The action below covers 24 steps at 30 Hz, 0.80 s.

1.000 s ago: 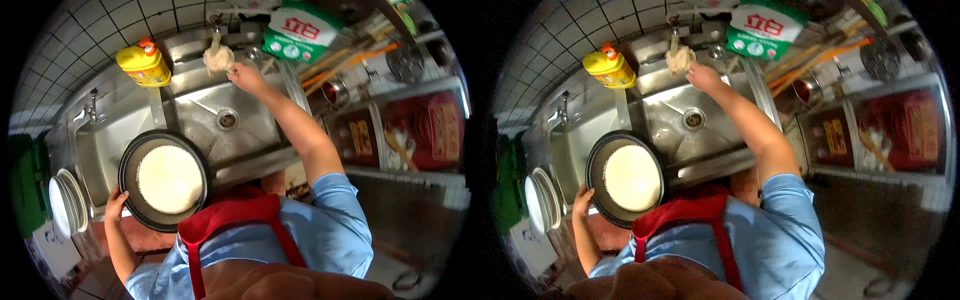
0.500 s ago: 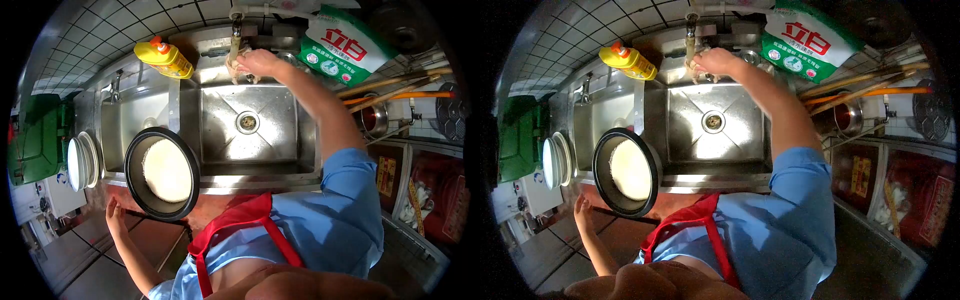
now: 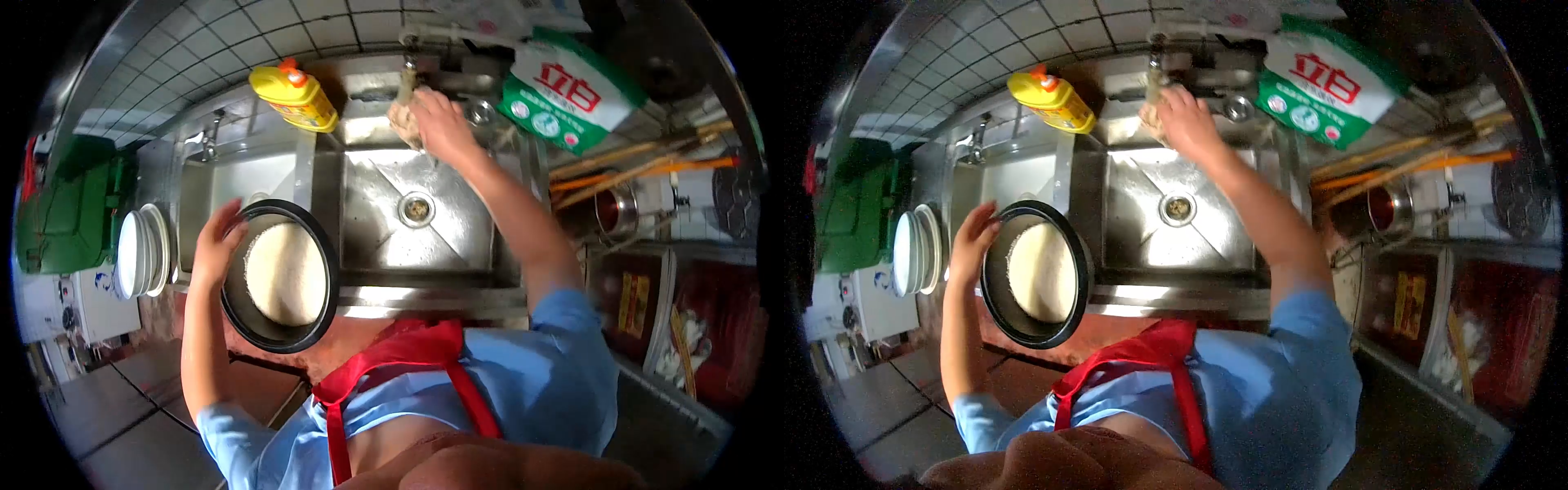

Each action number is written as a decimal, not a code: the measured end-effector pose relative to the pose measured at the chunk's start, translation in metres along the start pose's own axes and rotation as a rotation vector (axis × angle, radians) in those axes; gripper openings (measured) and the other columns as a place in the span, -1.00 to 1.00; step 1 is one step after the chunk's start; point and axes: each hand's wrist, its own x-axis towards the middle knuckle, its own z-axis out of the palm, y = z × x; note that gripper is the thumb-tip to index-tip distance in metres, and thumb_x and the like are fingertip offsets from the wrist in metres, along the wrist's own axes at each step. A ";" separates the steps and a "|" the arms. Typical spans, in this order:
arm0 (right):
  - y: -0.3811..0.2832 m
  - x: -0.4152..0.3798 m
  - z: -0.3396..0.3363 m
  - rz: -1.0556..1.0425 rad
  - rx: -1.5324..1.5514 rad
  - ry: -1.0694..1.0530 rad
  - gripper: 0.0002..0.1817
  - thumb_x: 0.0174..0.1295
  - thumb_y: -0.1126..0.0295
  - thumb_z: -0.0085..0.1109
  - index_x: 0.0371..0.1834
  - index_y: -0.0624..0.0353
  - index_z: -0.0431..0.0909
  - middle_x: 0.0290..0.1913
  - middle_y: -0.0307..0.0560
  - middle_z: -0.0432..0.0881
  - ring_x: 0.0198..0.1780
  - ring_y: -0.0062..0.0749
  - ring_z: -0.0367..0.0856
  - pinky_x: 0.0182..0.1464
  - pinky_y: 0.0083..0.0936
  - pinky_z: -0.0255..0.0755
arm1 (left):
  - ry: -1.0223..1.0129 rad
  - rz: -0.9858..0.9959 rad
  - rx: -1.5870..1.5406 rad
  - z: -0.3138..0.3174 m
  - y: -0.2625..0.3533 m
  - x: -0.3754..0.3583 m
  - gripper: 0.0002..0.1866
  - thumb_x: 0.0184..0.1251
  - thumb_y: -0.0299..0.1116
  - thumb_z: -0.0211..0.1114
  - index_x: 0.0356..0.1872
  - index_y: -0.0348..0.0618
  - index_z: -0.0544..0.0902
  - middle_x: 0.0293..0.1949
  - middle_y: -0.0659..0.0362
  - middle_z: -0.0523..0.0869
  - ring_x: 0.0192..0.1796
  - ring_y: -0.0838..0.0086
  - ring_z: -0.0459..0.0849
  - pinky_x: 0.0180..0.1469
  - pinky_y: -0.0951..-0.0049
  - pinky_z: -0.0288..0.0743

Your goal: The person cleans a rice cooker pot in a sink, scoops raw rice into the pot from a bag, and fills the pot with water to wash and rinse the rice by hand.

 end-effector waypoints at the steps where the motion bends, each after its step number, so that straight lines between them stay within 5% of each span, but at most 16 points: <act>1: -0.012 0.003 0.003 0.091 0.380 -0.007 -0.63 0.16 0.42 0.04 0.08 0.16 0.41 0.18 0.01 0.34 0.18 -0.25 0.32 0.16 -0.31 0.23 | -0.012 0.084 0.081 0.004 0.003 0.022 -0.55 0.18 -0.52 0.13 0.15 -0.25 0.38 0.05 0.07 0.52 0.07 0.38 0.50 0.11 0.45 0.34; 4: -0.044 0.049 0.003 0.468 1.822 -0.099 -0.65 0.25 0.26 0.02 -0.01 0.27 0.46 0.05 0.01 0.49 0.07 -0.38 0.46 0.13 -0.45 0.30 | 0.067 0.428 0.538 0.024 0.044 0.106 -0.57 0.15 -0.43 0.17 0.10 -0.10 0.44 -0.04 -0.02 0.57 -0.02 0.24 0.57 0.04 0.39 0.40; 6: -0.055 0.094 0.023 0.624 2.393 -0.260 -0.47 0.33 0.10 -0.21 0.05 0.42 0.34 0.07 0.16 0.44 0.12 -0.18 0.42 0.17 -0.35 0.29 | 0.246 0.646 0.837 0.038 0.081 0.170 -0.70 0.17 -0.34 0.14 -0.05 -0.11 0.51 -0.17 -0.05 0.59 -0.09 0.04 0.54 -0.09 0.24 0.43; 9: -0.074 0.146 0.052 0.726 2.557 -0.447 -0.27 0.33 -0.06 -0.40 0.12 0.58 0.16 0.16 0.38 0.25 0.23 0.04 0.24 0.30 -0.18 0.12 | 0.109 0.490 0.835 0.052 0.092 0.274 -0.57 0.09 -0.33 0.18 0.06 0.00 0.47 -0.03 -0.01 0.56 -0.01 0.09 0.53 0.01 0.26 0.41; 11: -0.082 0.169 0.064 0.713 2.653 -0.588 -0.23 0.32 -0.10 -0.45 0.09 0.59 0.18 0.12 0.36 0.29 0.18 0.04 0.28 0.29 -0.17 0.12 | 0.019 0.367 0.990 0.062 0.089 0.305 -0.51 0.00 -0.28 0.22 0.06 0.05 0.46 -0.03 0.02 0.55 0.04 0.12 0.50 0.04 0.22 0.38; 16: -0.089 0.188 0.073 0.624 2.784 -0.738 -0.20 0.24 -0.25 -0.42 -0.06 0.43 0.35 -0.05 0.27 0.44 -0.02 0.04 0.41 0.16 -0.10 0.24 | -0.064 0.254 1.279 0.078 0.093 0.293 -0.49 -0.07 -0.19 0.26 0.01 0.05 0.46 -0.02 0.06 0.55 0.14 0.17 0.43 0.10 0.03 0.28; 20: -0.094 0.188 0.063 0.497 2.853 -0.745 -0.22 0.29 -0.18 -0.49 0.12 0.44 0.21 0.12 0.28 0.31 0.18 0.03 0.27 0.32 -0.14 0.05 | 0.225 0.353 1.243 0.087 0.067 0.298 -0.65 0.19 -0.11 0.02 -0.03 0.03 0.47 0.03 0.06 0.51 0.15 0.10 0.39 0.12 -0.07 0.20; 24: -0.093 0.180 0.069 0.495 2.774 -0.709 -0.17 0.28 -0.20 -0.52 0.18 0.49 0.11 0.19 0.30 0.24 0.24 0.02 0.21 0.33 -0.13 0.01 | 0.193 0.364 1.254 0.086 0.081 0.286 -0.61 0.28 -0.07 -0.10 0.04 0.01 0.44 0.08 -0.03 0.46 0.20 0.09 0.34 0.13 -0.06 0.21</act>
